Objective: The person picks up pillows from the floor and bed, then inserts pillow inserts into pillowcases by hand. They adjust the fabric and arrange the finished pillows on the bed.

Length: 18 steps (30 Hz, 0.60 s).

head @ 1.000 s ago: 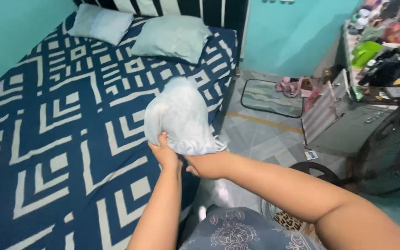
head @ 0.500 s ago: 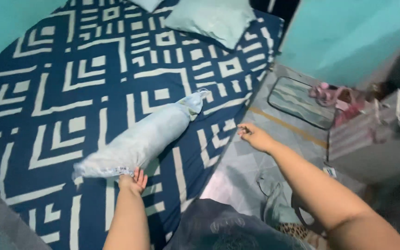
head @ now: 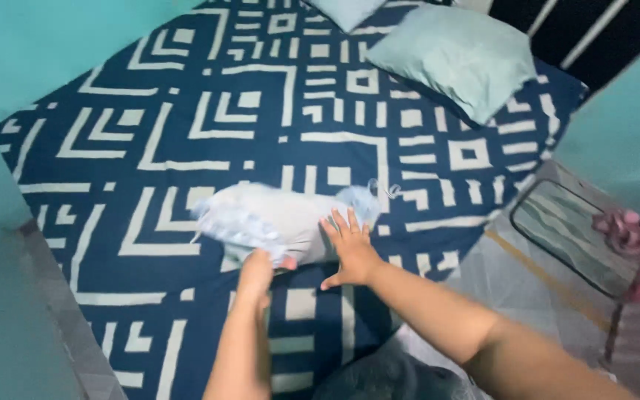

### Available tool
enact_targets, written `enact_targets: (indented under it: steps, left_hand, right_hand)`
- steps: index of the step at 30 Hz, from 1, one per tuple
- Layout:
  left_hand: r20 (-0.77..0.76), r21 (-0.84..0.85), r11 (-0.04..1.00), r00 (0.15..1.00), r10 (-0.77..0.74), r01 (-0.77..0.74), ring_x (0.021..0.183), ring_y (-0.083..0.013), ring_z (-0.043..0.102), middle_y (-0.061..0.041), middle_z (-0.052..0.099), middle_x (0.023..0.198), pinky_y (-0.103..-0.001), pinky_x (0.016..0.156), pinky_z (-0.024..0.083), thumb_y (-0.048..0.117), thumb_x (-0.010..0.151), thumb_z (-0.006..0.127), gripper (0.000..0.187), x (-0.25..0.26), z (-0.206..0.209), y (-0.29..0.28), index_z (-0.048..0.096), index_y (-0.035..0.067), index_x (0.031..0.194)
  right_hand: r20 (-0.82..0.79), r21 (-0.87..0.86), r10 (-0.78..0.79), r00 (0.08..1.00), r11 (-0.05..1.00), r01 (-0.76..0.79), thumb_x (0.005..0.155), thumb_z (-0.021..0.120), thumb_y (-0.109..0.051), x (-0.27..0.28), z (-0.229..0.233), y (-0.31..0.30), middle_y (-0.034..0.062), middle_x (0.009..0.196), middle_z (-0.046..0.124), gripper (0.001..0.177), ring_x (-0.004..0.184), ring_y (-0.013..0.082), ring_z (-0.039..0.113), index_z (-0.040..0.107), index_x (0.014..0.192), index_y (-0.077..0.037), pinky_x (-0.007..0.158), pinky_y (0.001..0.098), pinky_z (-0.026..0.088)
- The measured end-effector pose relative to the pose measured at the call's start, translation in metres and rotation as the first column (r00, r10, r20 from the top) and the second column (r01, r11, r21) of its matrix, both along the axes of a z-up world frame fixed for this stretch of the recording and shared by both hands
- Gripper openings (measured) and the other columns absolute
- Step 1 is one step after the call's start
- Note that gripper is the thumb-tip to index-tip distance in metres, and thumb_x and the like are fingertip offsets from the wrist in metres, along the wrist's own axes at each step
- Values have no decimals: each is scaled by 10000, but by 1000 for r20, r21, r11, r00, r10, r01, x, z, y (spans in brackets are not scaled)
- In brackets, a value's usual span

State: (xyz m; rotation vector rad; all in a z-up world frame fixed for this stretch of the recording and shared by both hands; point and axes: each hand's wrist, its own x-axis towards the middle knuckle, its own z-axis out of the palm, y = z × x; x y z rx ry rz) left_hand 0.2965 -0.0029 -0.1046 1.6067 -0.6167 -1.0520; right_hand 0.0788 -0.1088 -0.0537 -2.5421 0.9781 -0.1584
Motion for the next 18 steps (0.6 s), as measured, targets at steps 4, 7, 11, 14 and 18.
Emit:
enact_targets:
  steps: [4, 7, 11, 14, 18]
  left_hand:
    - [155, -190, 976, 985, -73, 102, 975, -255, 715, -136, 770, 1037, -386, 873, 529, 317, 1013, 463, 451, -32, 84, -40, 734, -33, 1093]
    - [59, -278, 960, 998, -11, 27, 1041, -266, 676, -171, 758, 1117, -369, 942, 495, 399, 1067, 388, 577, -27, 128, -60, 720, -63, 1164]
    - [-43, -542, 839, 999, 26, -45, 1166, -247, 664, -155, 704, 1277, -346, 1066, 443, 491, 1059, 315, 625, -4, 125, -74, 520, 17, 1411]
    - [237, -412, 862, 880, 413, -294, 1297, -306, 554, -209, 603, 1402, -423, 1109, 393, 396, 1077, 474, 559, 13, 76, -67, 578, -66, 1373]
    - [-20, -15, 805, 805, 593, -593, 1264, -287, 588, -170, 619, 1394, -404, 1031, 456, 400, 1057, 513, 534, 12, -8, -75, 562, -9, 1396]
  right_hand:
    - [445, 149, -346, 826, 938, 312, 519, 966, -381, 42, -13, -30, 216, 1408, 596, 1199, 1374, 402, 500, 364, 1508, -69, 1160, 664, 254]
    - [427, 286, -453, 783, 889, 359, 613, 905, -274, 63, -46, -80, 150, 1073, 729, 836, 1004, 328, 713, 526, 1331, -71, 875, 425, 576]
    - [693, 528, -569, 443, 819, 225, 777, 757, -32, 112, -78, -147, 57, 790, 620, 443, 700, 177, 583, 602, 1192, -34, 632, 303, 486]
    - [631, 734, -737, 243, 668, 120, 794, 681, 41, 120, -49, -194, -1, 806, 616, 345, 675, 113, 562, 582, 1109, -60, 592, 296, 450]
    - [320, 946, -945, 67, 316, -69, 760, 577, 76, 106, 26, -253, 38, 812, 584, 375, 595, 139, 535, 551, 1062, -146, 481, 332, 485]
